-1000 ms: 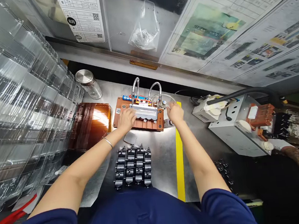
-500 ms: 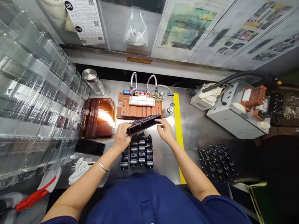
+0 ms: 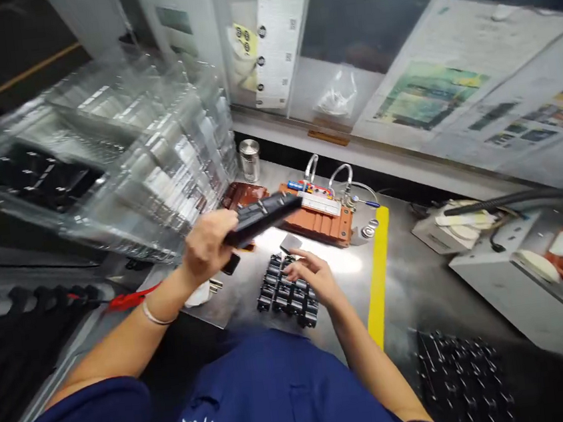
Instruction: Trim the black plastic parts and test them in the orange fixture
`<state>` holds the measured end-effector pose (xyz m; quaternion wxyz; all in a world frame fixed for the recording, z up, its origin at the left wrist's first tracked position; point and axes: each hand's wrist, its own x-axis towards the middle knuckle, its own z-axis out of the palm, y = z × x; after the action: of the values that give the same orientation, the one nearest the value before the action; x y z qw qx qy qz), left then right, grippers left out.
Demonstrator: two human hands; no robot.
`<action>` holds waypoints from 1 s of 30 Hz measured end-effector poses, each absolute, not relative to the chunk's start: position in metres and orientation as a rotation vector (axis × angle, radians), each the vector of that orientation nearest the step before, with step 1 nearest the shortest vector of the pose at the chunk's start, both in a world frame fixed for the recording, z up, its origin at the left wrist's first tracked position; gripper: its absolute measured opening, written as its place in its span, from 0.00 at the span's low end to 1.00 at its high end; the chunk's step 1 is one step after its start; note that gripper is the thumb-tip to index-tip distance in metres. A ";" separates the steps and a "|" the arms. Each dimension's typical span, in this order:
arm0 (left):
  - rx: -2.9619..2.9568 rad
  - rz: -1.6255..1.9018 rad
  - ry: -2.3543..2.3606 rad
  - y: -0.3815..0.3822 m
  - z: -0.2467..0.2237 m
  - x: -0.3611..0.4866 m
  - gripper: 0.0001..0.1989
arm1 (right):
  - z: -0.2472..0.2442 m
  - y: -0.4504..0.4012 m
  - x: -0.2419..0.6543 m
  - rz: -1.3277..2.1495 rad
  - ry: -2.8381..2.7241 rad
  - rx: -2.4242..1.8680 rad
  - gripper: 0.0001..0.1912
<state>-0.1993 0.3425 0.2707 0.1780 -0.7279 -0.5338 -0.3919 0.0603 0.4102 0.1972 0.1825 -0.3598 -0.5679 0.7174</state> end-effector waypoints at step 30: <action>-0.538 -1.709 -3.870 0.348 0.158 -0.263 0.22 | 0.116 0.449 -0.084 0.796 -3.019 -1.205 0.20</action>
<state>-0.2630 0.3476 0.1579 -0.5326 -0.1067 -0.7681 -0.3391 -0.0836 0.4490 0.1161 -0.1022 -0.3581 -0.8974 0.2365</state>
